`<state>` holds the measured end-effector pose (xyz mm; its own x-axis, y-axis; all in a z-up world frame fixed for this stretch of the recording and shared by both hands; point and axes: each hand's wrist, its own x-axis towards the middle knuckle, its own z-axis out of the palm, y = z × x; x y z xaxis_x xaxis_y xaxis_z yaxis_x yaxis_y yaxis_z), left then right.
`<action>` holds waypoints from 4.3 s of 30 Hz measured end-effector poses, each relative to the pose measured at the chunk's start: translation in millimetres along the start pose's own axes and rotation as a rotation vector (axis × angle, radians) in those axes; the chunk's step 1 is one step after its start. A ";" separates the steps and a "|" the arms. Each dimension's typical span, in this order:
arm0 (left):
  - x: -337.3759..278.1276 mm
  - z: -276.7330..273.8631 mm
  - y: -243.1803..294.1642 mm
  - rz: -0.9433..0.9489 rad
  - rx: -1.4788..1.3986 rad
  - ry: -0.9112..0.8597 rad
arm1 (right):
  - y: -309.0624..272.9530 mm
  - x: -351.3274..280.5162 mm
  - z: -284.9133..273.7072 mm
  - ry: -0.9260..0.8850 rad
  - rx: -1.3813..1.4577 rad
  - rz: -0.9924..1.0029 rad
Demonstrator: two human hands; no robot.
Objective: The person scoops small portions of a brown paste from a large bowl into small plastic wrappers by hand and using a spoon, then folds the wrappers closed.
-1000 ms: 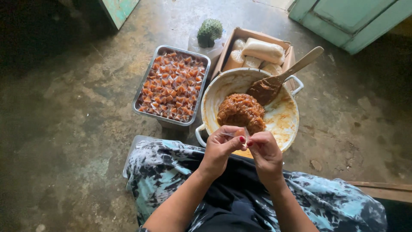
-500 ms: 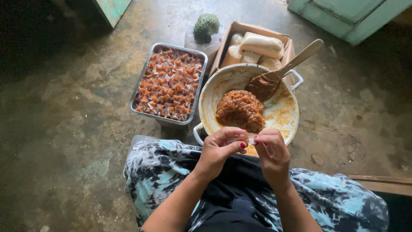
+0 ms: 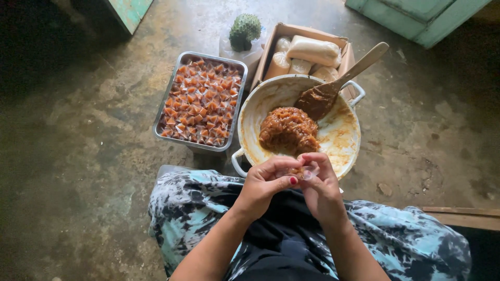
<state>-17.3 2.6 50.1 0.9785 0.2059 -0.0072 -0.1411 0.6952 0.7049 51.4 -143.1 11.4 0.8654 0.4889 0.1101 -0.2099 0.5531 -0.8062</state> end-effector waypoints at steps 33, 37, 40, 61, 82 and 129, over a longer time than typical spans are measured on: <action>-0.2 2.6 1.2 0.213 0.239 0.078 | 5.3 18.4 2.3 -0.046 -0.182 -0.140; -1.2 3.9 -0.8 0.166 0.145 0.114 | -7.8 16.6 18.4 -0.088 -0.394 -0.338; -0.6 -1.2 -4.7 0.087 0.070 0.171 | -8.7 16.3 21.3 -0.028 -0.412 -0.356; 13.5 -12.0 -27.4 -0.192 -0.190 0.186 | -5.1 24.8 -2.5 0.023 0.014 0.315; 15.3 3.5 -19.9 -0.058 -0.251 0.276 | 13.3 18.3 2.6 -0.045 -0.184 -0.226; 11.9 53.4 -13.1 0.260 0.104 0.050 | -47.7 9.7 39.4 -0.042 0.266 -0.143</action>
<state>4.2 -40.8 78.7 0.9027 0.4032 0.1504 -0.3675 0.5404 0.7569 51.9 -138.2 73.8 0.8765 0.4175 0.2397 -0.2039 0.7731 -0.6007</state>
